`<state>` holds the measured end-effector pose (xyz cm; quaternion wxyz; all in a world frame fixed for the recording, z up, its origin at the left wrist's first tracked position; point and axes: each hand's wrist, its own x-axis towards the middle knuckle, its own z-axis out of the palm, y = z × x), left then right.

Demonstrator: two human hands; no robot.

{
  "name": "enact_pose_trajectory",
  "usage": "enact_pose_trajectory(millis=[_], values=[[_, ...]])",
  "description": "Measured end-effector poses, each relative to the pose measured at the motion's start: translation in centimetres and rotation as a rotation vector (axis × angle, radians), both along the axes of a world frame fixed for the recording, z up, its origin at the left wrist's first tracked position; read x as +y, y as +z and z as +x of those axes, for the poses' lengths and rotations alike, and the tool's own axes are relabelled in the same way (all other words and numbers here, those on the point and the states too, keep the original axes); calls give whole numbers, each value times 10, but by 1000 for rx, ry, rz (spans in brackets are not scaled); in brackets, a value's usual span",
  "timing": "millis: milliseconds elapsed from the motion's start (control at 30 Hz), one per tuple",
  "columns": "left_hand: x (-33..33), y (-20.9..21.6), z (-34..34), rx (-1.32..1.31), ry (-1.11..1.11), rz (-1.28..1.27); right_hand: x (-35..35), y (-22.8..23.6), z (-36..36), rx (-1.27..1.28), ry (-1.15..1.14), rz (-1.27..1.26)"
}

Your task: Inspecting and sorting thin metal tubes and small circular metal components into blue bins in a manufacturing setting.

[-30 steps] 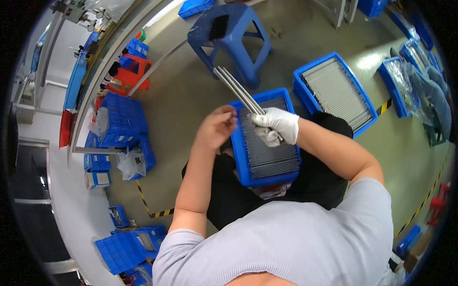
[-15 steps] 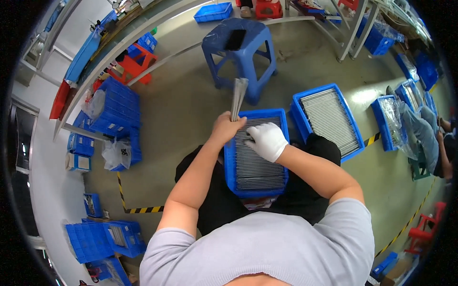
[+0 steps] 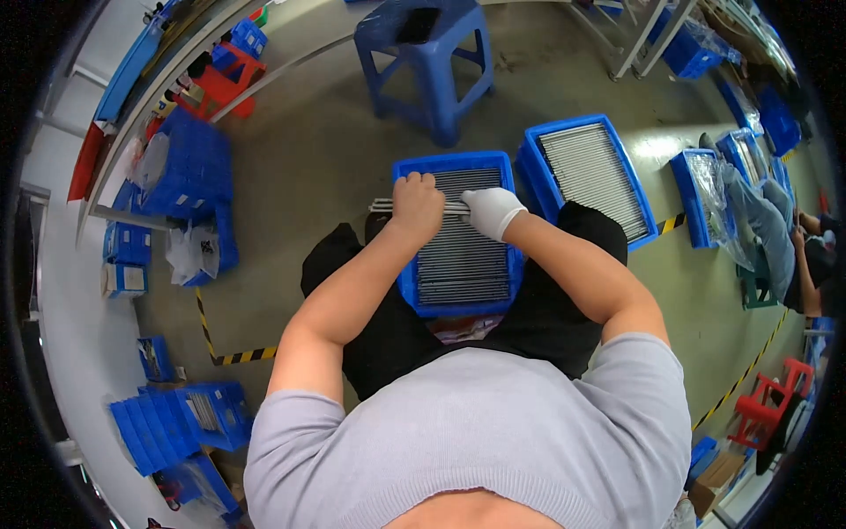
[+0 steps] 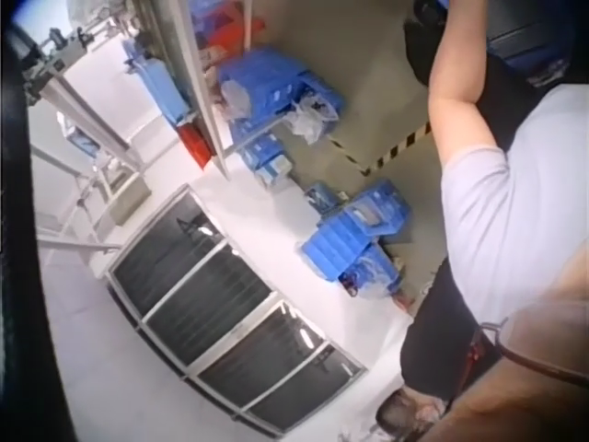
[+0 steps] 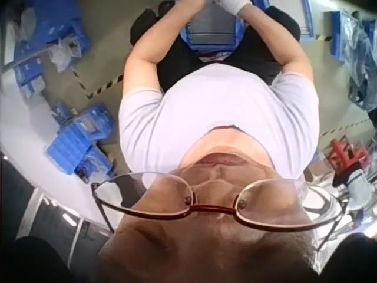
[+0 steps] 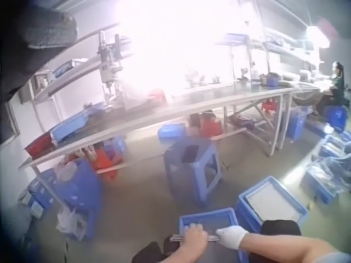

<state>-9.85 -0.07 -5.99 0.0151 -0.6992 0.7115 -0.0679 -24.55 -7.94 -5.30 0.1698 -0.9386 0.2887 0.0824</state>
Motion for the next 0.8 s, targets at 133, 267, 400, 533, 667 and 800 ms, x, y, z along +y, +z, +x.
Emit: enact_pose_trajectory(millis=[133, 267, 400, 533, 667, 800], values=[[1, 3, 1, -16, -94, -64, 7, -15, -10, -35, -109, 369], [2, 28, 11, 414, 94, -185, 15, 1, -23, -51, -656, 1071], [-6, 9, 63, 1166, 359, -210, 6, 11, -18, -164, -777, 1140], [-7, 17, 75, 1827, 624, -105, -5, 20, -21, -436, -651, 811], [-3, 20, 82, 2159, 610, -191, -14, 41, -28, -614, -508, 565], [0, 41, 79, 2363, 591, -223, -16, 48, -28, -607, -578, 562]])
